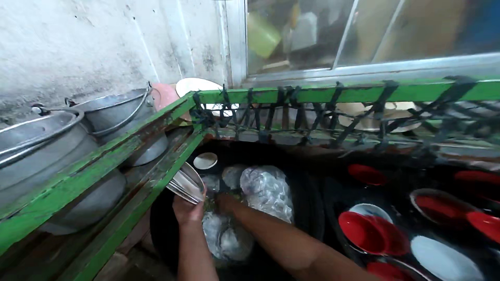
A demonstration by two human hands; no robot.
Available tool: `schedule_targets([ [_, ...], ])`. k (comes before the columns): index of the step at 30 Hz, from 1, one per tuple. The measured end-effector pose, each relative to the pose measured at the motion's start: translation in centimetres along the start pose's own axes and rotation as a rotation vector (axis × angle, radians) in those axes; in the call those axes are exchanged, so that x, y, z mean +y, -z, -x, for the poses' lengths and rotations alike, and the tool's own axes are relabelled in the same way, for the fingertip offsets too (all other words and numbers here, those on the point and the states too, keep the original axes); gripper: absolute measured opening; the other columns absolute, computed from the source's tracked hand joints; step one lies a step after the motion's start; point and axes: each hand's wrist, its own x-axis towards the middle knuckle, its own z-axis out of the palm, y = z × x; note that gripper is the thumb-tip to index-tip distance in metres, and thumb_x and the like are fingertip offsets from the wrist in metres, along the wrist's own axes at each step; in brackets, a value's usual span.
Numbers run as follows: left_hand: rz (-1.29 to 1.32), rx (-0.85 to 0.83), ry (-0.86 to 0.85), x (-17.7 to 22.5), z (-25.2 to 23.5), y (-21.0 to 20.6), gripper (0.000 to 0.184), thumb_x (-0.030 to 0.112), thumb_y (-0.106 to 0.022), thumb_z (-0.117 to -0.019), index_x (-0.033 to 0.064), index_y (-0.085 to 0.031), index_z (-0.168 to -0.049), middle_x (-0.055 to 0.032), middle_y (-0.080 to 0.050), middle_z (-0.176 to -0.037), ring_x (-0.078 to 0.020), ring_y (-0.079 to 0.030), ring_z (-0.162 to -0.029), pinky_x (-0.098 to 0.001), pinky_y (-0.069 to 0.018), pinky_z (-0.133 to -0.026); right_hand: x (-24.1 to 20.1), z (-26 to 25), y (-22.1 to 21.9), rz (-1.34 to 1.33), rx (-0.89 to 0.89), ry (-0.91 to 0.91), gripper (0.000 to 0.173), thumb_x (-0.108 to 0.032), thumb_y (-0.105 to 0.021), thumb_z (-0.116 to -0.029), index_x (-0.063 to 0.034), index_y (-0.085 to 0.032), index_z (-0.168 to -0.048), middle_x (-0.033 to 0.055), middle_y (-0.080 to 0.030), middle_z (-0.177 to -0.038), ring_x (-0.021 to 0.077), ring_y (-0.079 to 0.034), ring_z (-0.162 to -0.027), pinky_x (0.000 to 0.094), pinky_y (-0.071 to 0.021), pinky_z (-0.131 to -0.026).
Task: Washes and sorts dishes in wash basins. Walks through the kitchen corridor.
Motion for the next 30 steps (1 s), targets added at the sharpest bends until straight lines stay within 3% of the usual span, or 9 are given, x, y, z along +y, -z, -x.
schedule_targets([
  [2,0.024,-0.004,0.025,0.0,0.1,0.0,0.049,0.048,-0.031,-0.1075,0.0157,-0.044,-0.142,-0.0135,-0.057,-0.134,-0.0319,-0.059,-0.123,-0.0572,-0.0519,-0.097,0.3,0.6,-1.3,-0.034,0.030,-0.026,0.053,-0.022,-0.057,-0.1046,-0.0036,-0.045,-0.153,0.0249,-0.046,-0.155,0.0429,-0.043,-0.144,0.0617,-0.0335,-0.119],
  [4,0.078,-0.003,0.038,0.1,0.2,0.0,0.048,0.049,-0.032,-0.1070,0.0156,-0.046,-0.139,-0.0138,-0.059,-0.131,-0.0325,-0.060,-0.121,-0.0578,-0.0532,-0.095,0.1,0.8,-1.6,-0.019,-0.018,-0.043,0.057,-0.021,-0.059,-0.1039,-0.0014,-0.042,-0.155,0.0253,-0.039,-0.160,0.0428,-0.035,-0.150,0.0611,-0.0277,-0.122],
  [10,0.058,-0.008,0.034,0.1,0.1,0.1,0.044,0.045,-0.032,-0.1078,0.0157,-0.047,-0.137,-0.0130,-0.059,-0.129,-0.0313,-0.060,-0.119,-0.0570,-0.0528,-0.095,0.9,1.0,-0.1,-0.006,-0.015,0.007,0.048,-0.017,-0.054,-0.1062,-0.0002,-0.048,-0.151,0.0261,-0.043,-0.157,0.0430,-0.038,-0.148,0.0597,-0.0295,-0.121],
  [12,0.032,0.006,0.042,0.1,0.1,0.0,0.044,0.044,-0.034,-0.1073,0.0147,-0.048,-0.136,-0.0131,-0.060,-0.128,-0.0315,-0.061,-0.119,-0.0576,-0.0532,-0.094,0.4,0.5,2.2,0.105,-0.031,0.013,0.054,-0.020,-0.068,-0.0979,0.0022,-0.053,-0.145,0.0296,-0.047,-0.151,0.0473,-0.042,-0.143,0.0656,-0.0323,-0.117],
  [17,-0.126,0.032,0.021,-0.4,-0.2,0.2,0.041,0.043,-0.037,-0.1071,0.0133,-0.050,-0.132,-0.0125,-0.062,-0.121,-0.0295,-0.062,-0.112,-0.0570,-0.0539,-0.091,-0.3,1.2,8.0,-0.046,0.223,-0.001,0.046,-0.022,-0.066,-0.1000,0.0062,-0.058,-0.136,0.0315,-0.062,-0.131,0.0466,-0.059,-0.124,0.0639,-0.0456,-0.105],
  [21,-0.209,0.042,0.044,-1.4,-0.3,0.1,0.037,0.038,-0.040,-0.1063,0.0114,-0.049,-0.130,-0.0144,-0.061,-0.117,-0.0291,-0.063,-0.105,-0.0537,-0.0554,-0.085,-4.4,5.3,11.0,-0.166,0.476,0.036,0.052,-0.043,-0.046,-0.1095,-0.0012,-0.053,-0.140,0.0269,-0.069,-0.113,0.0439,-0.068,-0.108,0.0629,-0.0543,-0.091],
  [23,-0.242,-0.004,0.058,-1.6,-0.2,0.2,0.034,0.037,-0.042,-0.1061,0.0118,-0.053,-0.126,-0.0121,-0.065,-0.110,-0.0255,-0.066,-0.098,-0.0489,-0.0576,-0.078,-5.3,5.8,10.5,-0.257,0.552,0.121,0.061,-0.055,-0.037,-0.1083,-0.0034,-0.053,-0.137,0.0244,-0.070,-0.106,0.0416,-0.070,-0.101,0.0627,-0.0554,-0.087],
  [27,-0.294,-0.094,0.126,-1.9,-0.3,0.7,0.038,0.041,-0.037,-0.1082,0.0135,-0.055,-0.127,-0.0097,-0.068,-0.104,-0.0232,-0.069,-0.090,-0.0454,-0.0595,-0.073,-5.3,5.3,8.9,-0.281,0.439,0.170,0.076,-0.067,-0.053,-0.0976,-0.0080,-0.049,-0.145,0.0242,-0.070,-0.105,0.0414,-0.070,-0.097,0.0627,-0.0564,-0.085],
  [30,-0.270,-0.013,0.175,-2.2,-0.1,0.7,0.037,0.042,-0.035,-0.1062,0.0111,-0.053,-0.116,-0.0117,-0.064,-0.096,-0.0260,-0.065,-0.083,-0.0494,-0.0564,-0.069,-5.8,4.9,9.0,-0.164,0.389,0.219,0.057,-0.051,-0.044,-0.1082,-0.0038,-0.056,-0.137,0.0242,-0.070,-0.103,0.0403,-0.071,-0.098,0.0602,-0.0562,-0.086],
])
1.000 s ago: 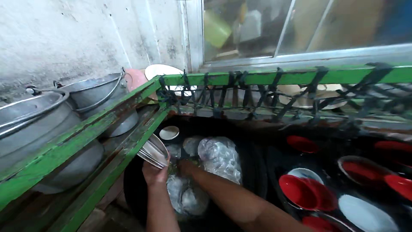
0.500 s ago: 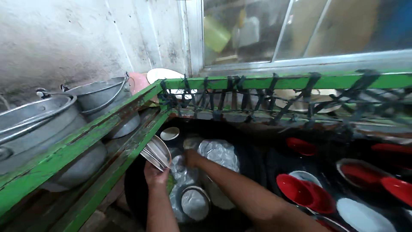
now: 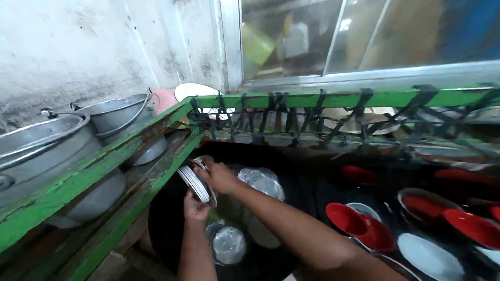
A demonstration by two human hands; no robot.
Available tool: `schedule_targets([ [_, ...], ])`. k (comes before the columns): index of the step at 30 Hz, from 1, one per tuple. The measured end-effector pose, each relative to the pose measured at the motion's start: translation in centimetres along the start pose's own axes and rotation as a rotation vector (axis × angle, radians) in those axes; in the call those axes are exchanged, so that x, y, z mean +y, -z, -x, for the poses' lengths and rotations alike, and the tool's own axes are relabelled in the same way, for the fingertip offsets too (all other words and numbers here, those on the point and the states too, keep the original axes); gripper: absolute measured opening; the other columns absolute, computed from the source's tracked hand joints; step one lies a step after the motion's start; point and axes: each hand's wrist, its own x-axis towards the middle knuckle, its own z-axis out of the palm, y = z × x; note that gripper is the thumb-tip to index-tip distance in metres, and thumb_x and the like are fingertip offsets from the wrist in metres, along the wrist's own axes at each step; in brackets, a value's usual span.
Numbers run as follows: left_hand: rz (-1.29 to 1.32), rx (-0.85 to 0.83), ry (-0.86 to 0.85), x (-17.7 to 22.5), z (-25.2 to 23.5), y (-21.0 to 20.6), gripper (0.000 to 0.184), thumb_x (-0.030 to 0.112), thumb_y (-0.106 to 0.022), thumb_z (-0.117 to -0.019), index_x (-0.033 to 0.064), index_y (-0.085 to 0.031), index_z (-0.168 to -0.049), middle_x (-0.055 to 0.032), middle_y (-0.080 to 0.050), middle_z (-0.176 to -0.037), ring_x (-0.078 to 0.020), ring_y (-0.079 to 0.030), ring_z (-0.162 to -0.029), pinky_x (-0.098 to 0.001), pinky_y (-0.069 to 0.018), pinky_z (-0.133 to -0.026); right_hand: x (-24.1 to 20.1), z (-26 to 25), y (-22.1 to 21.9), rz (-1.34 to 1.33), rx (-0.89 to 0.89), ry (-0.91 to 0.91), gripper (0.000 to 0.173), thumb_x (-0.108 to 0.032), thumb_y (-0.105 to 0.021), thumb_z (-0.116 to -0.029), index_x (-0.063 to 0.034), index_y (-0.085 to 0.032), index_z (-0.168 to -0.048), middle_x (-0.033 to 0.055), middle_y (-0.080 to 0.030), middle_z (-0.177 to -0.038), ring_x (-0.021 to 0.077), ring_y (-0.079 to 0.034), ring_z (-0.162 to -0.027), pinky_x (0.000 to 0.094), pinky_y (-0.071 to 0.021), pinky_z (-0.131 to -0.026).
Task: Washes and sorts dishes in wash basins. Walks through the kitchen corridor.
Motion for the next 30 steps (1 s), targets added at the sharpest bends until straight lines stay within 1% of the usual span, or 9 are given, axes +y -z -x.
schedule_targets([
  [4,-0.053,-0.078,0.050,0.2,0.4,0.0,0.035,0.036,-0.040,-0.1071,0.0108,-0.054,-0.127,-0.0134,-0.067,-0.108,-0.0269,-0.068,-0.097,-0.0487,-0.0588,-0.080,-1.7,-1.7,1.8,0.225,0.000,0.025,0.043,-0.035,-0.040,-0.1122,-0.0003,-0.059,-0.130,0.0259,-0.069,-0.110,0.0420,-0.069,-0.107,0.0597,-0.0553,-0.091],
  [8,-0.064,-0.071,0.062,0.0,1.1,-0.8,0.033,0.032,-0.036,-0.1077,0.0101,-0.054,-0.125,-0.0141,-0.066,-0.107,-0.0283,-0.068,-0.095,-0.0471,-0.0595,-0.074,-2.1,-2.7,3.1,0.137,-0.139,0.003,0.068,-0.055,-0.033,-0.1096,0.0037,-0.068,-0.118,0.0282,-0.068,-0.114,0.0432,-0.066,-0.110,0.0645,-0.0503,-0.095],
  [11,0.112,-0.104,0.028,0.3,0.5,0.0,0.034,0.035,-0.039,-0.1076,0.0094,-0.055,-0.124,-0.0153,-0.068,-0.108,-0.0291,-0.070,-0.096,-0.0465,-0.0614,-0.078,-0.4,-2.7,3.0,-0.146,-0.215,-0.089,0.082,-0.066,-0.022,-0.1061,-0.0001,-0.063,-0.133,0.0252,-0.070,-0.110,0.0347,-0.072,-0.087,0.0536,-0.0591,-0.078],
  [14,0.148,-0.029,-0.049,0.9,0.5,0.0,0.033,0.038,-0.042,-0.1073,0.0132,-0.054,-0.125,-0.0110,-0.066,-0.110,-0.0251,-0.069,-0.097,-0.0431,-0.0614,-0.078,3.0,-2.4,0.5,-0.352,-0.051,-0.193,0.068,-0.056,-0.024,-0.1106,-0.0018,-0.059,-0.134,0.0211,-0.071,-0.098,0.0295,-0.070,-0.073,0.0461,-0.0606,-0.069],
  [16,0.131,0.022,-0.092,1.3,0.6,-0.3,0.035,0.041,-0.046,-0.1063,0.0151,-0.053,-0.128,-0.0093,-0.065,-0.114,-0.0234,-0.068,-0.103,-0.0439,-0.0600,-0.083,6.0,-2.0,-2.4,-0.189,-0.068,-0.218,0.041,-0.029,-0.045,-0.1104,0.0028,-0.062,-0.129,0.0254,-0.069,-0.111,0.0370,-0.071,-0.095,0.0550,-0.0584,-0.086],
  [17,0.097,0.026,-0.109,1.5,0.7,-0.3,0.038,0.044,-0.046,-0.1062,0.0170,-0.052,-0.132,-0.0082,-0.064,-0.119,-0.0227,-0.066,-0.109,-0.0453,-0.0586,-0.088,7.2,-1.6,-4.3,-0.076,-0.132,-0.194,0.031,-0.018,-0.057,-0.1035,0.0045,-0.064,-0.125,0.0270,-0.068,-0.117,0.0396,-0.069,-0.105,0.0577,-0.0556,-0.093],
  [20,0.019,0.010,-0.135,1.9,0.7,-0.3,0.046,0.050,-0.046,-0.1048,0.0200,-0.049,-0.140,-0.0090,-0.060,-0.133,-0.0268,-0.060,-0.122,-0.0534,-0.0537,-0.096,7.0,0.1,-7.9,0.181,-0.416,-0.087,0.040,-0.009,-0.062,-0.1003,0.0088,-0.057,-0.136,0.0325,-0.055,-0.140,0.0470,-0.051,-0.134,0.0619,-0.0392,-0.113],
  [24,0.009,-0.006,-0.115,1.8,0.4,-0.2,0.047,0.048,-0.048,-0.1045,0.0195,-0.048,-0.142,-0.0107,-0.059,-0.136,-0.0294,-0.059,-0.125,-0.0574,-0.0522,-0.098,7.1,0.8,-11.6,0.219,-0.504,-0.053,0.044,-0.011,-0.057,-0.1037,0.0089,-0.052,-0.142,0.0332,-0.050,-0.147,0.0488,-0.047,-0.138,0.0638,-0.0368,-0.114],
  [30,0.044,0.009,-0.129,2.0,0.7,-0.4,0.044,0.047,-0.050,-0.1041,0.0188,-0.052,-0.138,-0.0096,-0.062,-0.132,-0.0274,-0.061,-0.122,-0.0541,-0.0542,-0.096,5.3,1.4,-10.9,0.323,-0.568,-0.102,0.054,-0.022,-0.059,-0.1033,0.0058,-0.047,-0.148,0.0327,-0.044,-0.153,0.0505,-0.039,-0.144,0.0682,-0.0293,-0.117],
])
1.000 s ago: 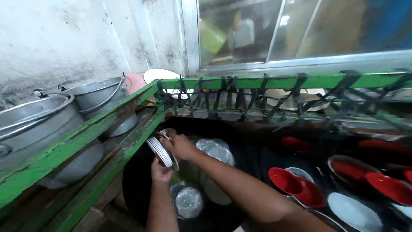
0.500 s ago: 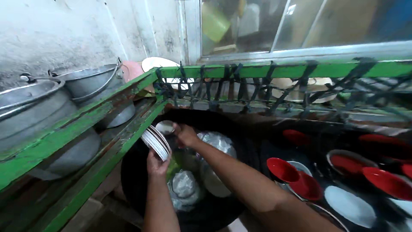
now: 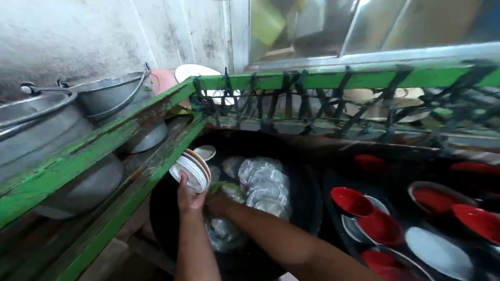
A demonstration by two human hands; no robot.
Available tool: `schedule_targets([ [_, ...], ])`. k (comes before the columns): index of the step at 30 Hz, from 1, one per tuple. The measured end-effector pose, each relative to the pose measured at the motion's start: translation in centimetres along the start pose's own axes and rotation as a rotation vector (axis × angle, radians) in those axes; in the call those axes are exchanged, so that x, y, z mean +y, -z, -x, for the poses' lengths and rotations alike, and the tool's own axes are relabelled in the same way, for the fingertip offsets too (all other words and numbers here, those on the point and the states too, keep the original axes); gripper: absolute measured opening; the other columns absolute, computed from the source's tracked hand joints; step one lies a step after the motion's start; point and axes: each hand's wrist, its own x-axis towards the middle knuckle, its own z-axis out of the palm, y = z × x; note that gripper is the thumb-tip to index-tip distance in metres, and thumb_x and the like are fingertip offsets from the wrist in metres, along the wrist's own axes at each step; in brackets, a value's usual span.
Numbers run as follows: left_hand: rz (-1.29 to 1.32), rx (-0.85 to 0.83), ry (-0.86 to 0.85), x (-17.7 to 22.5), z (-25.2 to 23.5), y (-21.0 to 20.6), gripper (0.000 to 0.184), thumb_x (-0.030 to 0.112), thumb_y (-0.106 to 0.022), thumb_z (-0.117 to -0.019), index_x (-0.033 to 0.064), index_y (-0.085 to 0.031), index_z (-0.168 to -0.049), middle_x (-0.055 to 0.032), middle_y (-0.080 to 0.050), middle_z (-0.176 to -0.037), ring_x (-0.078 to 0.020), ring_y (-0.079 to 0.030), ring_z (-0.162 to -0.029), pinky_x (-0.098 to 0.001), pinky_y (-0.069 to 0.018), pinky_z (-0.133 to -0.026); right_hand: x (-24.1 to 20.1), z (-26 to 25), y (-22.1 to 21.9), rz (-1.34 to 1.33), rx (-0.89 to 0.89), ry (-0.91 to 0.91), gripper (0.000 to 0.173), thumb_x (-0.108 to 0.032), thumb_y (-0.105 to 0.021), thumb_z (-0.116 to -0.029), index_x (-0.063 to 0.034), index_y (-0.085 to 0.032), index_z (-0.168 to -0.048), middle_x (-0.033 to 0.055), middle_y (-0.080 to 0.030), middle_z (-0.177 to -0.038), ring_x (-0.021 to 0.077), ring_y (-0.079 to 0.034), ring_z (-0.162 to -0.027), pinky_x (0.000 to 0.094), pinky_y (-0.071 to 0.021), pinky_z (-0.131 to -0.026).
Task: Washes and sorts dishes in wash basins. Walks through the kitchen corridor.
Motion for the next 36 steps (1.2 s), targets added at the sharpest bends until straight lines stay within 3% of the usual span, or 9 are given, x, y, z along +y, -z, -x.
schedule_targets([
  [2,0.009,0.007,0.000,-0.2,0.0,0.0,0.045,0.049,-0.050,-0.1037,0.0199,-0.051,-0.138,-0.0082,-0.061,-0.132,-0.0262,-0.060,-0.123,-0.0528,-0.0537,-0.097,0.6,-0.5,-0.4,0.036,0.027,0.052,0.055,-0.022,-0.062,-0.1022,0.0075,-0.049,-0.146,0.0335,-0.045,-0.152,0.0506,-0.039,-0.144,0.0650,-0.0277,-0.119],
  [6,0.031,-0.013,0.034,-0.2,-0.3,0.3,0.045,0.049,-0.052,-0.1029,0.0201,-0.052,-0.138,-0.0087,-0.061,-0.132,-0.0272,-0.060,-0.123,-0.0528,-0.0544,-0.096,0.2,0.7,-1.1,-0.040,0.034,-0.032,0.049,-0.024,-0.046,-0.1094,0.0038,-0.048,-0.149,0.0281,-0.043,-0.156,0.0463,-0.037,-0.148,0.0621,-0.0260,-0.122],
  [10,0.039,-0.012,0.049,-0.4,-0.1,0.2,0.044,0.045,-0.055,-0.1020,0.0193,-0.052,-0.138,-0.0098,-0.061,-0.133,-0.0283,-0.061,-0.122,-0.0538,-0.0544,-0.096,0.2,1.4,-3.3,-0.110,0.060,-0.115,0.046,-0.025,-0.048,-0.1086,0.0049,-0.054,-0.143,0.0293,-0.050,-0.150,0.0479,-0.042,-0.143,0.0663,-0.0330,-0.116],
  [13,0.023,-0.040,0.041,-0.4,-0.3,0.4,0.044,0.046,-0.054,-0.1026,0.0185,-0.053,-0.137,-0.0101,-0.062,-0.130,-0.0284,-0.062,-0.119,-0.0533,-0.0557,-0.093,0.3,2.1,-3.7,-0.116,0.034,-0.152,0.049,-0.020,-0.050,-0.1076,0.0039,-0.046,-0.151,0.0275,-0.045,-0.155,0.0448,-0.040,-0.146,0.0618,-0.0311,-0.119],
  [19,0.030,-0.049,0.029,-0.2,-0.3,0.5,0.043,0.045,-0.053,-0.1029,0.0194,-0.052,-0.138,-0.0104,-0.062,-0.131,-0.0290,-0.062,-0.121,-0.0547,-0.0548,-0.095,1.7,2.8,0.8,0.085,-0.096,0.043,0.045,-0.026,-0.052,-0.1078,0.0024,-0.056,-0.143,0.0281,-0.052,-0.148,0.0467,-0.045,-0.142,0.0655,-0.0318,-0.117],
  [22,0.031,-0.053,0.025,-0.1,-0.2,0.4,0.043,0.045,-0.052,-0.1037,0.0193,-0.051,-0.139,-0.0099,-0.062,-0.131,-0.0279,-0.062,-0.120,-0.0535,-0.0552,-0.095,4.3,2.1,4.2,0.227,-0.036,0.328,0.036,-0.003,-0.074,-0.0899,0.0048,-0.068,-0.125,0.0301,-0.063,-0.128,0.0480,-0.057,-0.124,0.0657,-0.0414,-0.107],
  [27,0.030,-0.146,-0.015,-0.4,-0.5,0.7,0.039,0.041,-0.048,-0.1062,0.0169,-0.053,-0.136,-0.0086,-0.066,-0.124,-0.0245,-0.066,-0.114,-0.0487,-0.0572,-0.094,7.6,3.7,8.7,0.068,0.194,0.238,0.040,-0.006,-0.077,-0.0894,0.0055,-0.065,-0.125,0.0260,-0.070,-0.111,0.0402,-0.068,-0.104,0.0590,-0.0519,-0.097],
  [31,0.017,-0.133,0.025,-0.4,-0.3,0.5,0.038,0.042,-0.045,-0.1069,0.0183,-0.051,-0.136,-0.0090,-0.064,-0.124,-0.0252,-0.065,-0.113,-0.0507,-0.0566,-0.092,6.4,7.9,12.8,0.058,0.135,0.140,0.042,-0.013,-0.066,-0.1003,0.0048,-0.058,-0.137,0.0276,-0.065,-0.124,0.0403,-0.063,-0.116,0.0566,-0.0466,-0.104],
  [36,-0.040,-0.095,0.042,-0.5,0.1,0.3,0.040,0.045,-0.041,-0.1078,0.0176,-0.052,-0.135,-0.0090,-0.064,-0.123,-0.0250,-0.065,-0.111,-0.0499,-0.0567,-0.089,9.8,8.8,14.0,-0.107,0.346,0.167,0.029,-0.007,-0.074,-0.0907,0.0042,-0.068,-0.116,0.0206,-0.070,-0.098,0.0320,-0.068,-0.090,0.0531,-0.0544,-0.086],
])
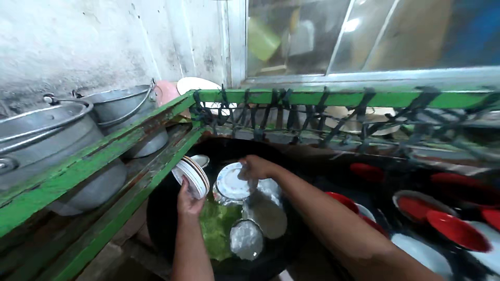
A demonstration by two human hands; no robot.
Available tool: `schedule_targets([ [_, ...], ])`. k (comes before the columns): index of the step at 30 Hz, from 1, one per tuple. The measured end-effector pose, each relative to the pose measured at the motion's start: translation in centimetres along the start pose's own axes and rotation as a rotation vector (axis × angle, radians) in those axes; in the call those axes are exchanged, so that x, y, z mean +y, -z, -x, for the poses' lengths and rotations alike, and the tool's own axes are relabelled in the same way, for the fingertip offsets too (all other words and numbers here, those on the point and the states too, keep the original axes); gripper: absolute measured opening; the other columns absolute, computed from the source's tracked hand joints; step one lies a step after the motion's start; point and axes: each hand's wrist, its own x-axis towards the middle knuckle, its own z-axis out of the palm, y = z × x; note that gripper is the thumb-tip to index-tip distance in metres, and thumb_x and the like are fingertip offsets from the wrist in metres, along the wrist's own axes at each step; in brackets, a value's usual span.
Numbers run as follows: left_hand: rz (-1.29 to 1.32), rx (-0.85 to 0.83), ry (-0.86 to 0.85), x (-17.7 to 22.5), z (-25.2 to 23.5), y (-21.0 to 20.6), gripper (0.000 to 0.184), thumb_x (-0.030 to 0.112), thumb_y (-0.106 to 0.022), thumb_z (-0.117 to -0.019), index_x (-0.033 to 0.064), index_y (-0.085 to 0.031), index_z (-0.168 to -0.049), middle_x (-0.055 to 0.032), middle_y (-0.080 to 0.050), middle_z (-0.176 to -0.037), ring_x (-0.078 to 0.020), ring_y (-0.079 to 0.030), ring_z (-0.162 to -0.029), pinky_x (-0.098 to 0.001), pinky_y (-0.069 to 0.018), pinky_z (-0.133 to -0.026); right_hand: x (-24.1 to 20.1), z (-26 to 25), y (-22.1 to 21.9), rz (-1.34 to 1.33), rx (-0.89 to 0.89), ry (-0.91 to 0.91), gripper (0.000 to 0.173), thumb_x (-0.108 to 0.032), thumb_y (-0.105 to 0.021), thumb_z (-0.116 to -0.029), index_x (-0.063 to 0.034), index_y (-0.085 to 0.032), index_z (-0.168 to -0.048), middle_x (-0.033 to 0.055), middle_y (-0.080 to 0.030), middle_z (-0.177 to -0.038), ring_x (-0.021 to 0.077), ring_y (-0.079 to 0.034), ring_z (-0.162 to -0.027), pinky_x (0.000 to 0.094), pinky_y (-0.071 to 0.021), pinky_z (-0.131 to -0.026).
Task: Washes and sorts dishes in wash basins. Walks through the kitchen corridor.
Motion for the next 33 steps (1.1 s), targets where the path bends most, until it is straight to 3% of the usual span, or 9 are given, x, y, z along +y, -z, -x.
schedule_targets([
  [5,0.045,-0.153,0.017,-0.7,-0.3,0.3,0.044,0.042,-0.037,-0.1096,0.0146,-0.047,-0.143,-0.0154,-0.062,-0.132,-0.0344,-0.062,-0.120,-0.0605,-0.0532,-0.096,-1.7,0.9,1.4,-0.124,0.302,-0.183,0.046,-0.009,-0.068,-0.0956,0.0006,-0.058,-0.139,0.0270,-0.066,-0.124,0.0409,-0.064,-0.116,0.0614,-0.0487,-0.102],
  [9,0.063,-0.133,-0.004,-1.3,-0.5,0.2,0.041,0.042,-0.036,-0.1095,0.0150,-0.049,-0.138,-0.0119,-0.066,-0.123,-0.0283,-0.066,-0.112,-0.0523,-0.0577,-0.091,-3.9,0.4,0.6,-0.222,0.478,-0.229,0.034,-0.010,-0.068,-0.0949,0.0001,-0.066,-0.127,0.0237,-0.070,-0.116,0.0372,-0.068,-0.110,0.0600,-0.0525,-0.098],
  [11,0.117,-0.129,-0.007,-1.1,-0.7,0.5,0.043,0.044,-0.035,-0.1095,0.0158,-0.047,-0.140,-0.0122,-0.064,-0.126,-0.0298,-0.064,-0.115,-0.0556,-0.0556,-0.094,-4.1,0.2,0.3,-0.247,0.498,-0.264,0.036,-0.010,-0.070,-0.0933,0.0019,-0.065,-0.127,0.0245,-0.070,-0.113,0.0380,-0.069,-0.107,0.0595,-0.0534,-0.096],
  [14,0.160,-0.015,-0.008,-0.7,-0.3,0.3,0.046,0.045,-0.038,-0.1083,0.0163,-0.043,-0.144,-0.0136,-0.059,-0.134,-0.0312,-0.061,-0.120,-0.0550,-0.0549,-0.094,-3.0,0.1,-0.7,-0.340,0.484,-0.328,0.053,-0.006,-0.076,-0.0873,0.0024,-0.058,-0.136,0.0285,-0.064,-0.125,0.0417,-0.063,-0.117,0.0615,-0.0507,-0.100],
  [17,0.175,0.104,0.000,-0.5,-0.2,0.2,0.047,0.048,-0.044,-0.1057,0.0167,-0.045,-0.141,-0.0102,-0.061,-0.130,-0.0254,-0.063,-0.117,-0.0483,-0.0564,-0.092,-0.2,0.0,-2.2,-0.470,0.427,-0.408,0.058,-0.005,-0.079,-0.0843,0.0031,-0.056,-0.137,0.0291,-0.063,-0.125,0.0419,-0.064,-0.113,0.0615,-0.0521,-0.097],
  [21,0.223,0.173,0.031,-0.1,-0.1,0.0,0.035,0.042,-0.044,-0.1063,0.0148,-0.051,-0.128,-0.0099,-0.063,-0.114,-0.0231,-0.067,-0.101,-0.0415,-0.0599,-0.081,1.4,1.2,-2.5,-0.560,0.252,-0.486,0.055,-0.002,-0.075,-0.0875,0.0033,-0.052,-0.138,0.0250,-0.064,-0.113,0.0337,-0.067,-0.094,0.0510,-0.0575,-0.082],
  [24,0.217,0.212,0.064,-0.4,0.1,0.0,0.034,0.041,-0.045,-0.1064,0.0144,-0.051,-0.126,-0.0106,-0.061,-0.112,-0.0241,-0.066,-0.097,-0.0406,-0.0600,-0.078,0.9,2.2,-1.5,-0.516,0.116,-0.535,0.054,0.001,-0.070,-0.0918,0.0011,-0.049,-0.142,0.0235,-0.064,-0.116,0.0310,-0.066,-0.095,0.0478,-0.0569,-0.083],
  [29,0.181,0.191,0.100,-0.9,0.0,-0.4,0.032,0.034,-0.046,-0.1064,0.0118,-0.051,-0.128,-0.0128,-0.062,-0.116,-0.0271,-0.066,-0.104,-0.0454,-0.0593,-0.082,0.9,2.1,-1.6,-0.409,-0.006,-0.411,0.070,0.003,-0.074,-0.0880,-0.0076,-0.047,-0.151,0.0220,-0.063,-0.129,0.0328,-0.066,-0.106,0.0509,-0.0562,-0.088],
  [33,0.137,0.155,0.093,-1.1,-0.4,-0.1,0.033,0.034,-0.046,-0.1065,0.0119,-0.051,-0.130,-0.0126,-0.062,-0.118,-0.0272,-0.065,-0.107,-0.0467,-0.0591,-0.085,0.0,1.3,-3.2,-0.176,-0.129,-0.303,0.055,0.002,-0.072,-0.0898,-0.0074,-0.059,-0.142,0.0215,-0.067,-0.121,0.0322,-0.067,-0.104,0.0514,-0.0533,-0.093],
])
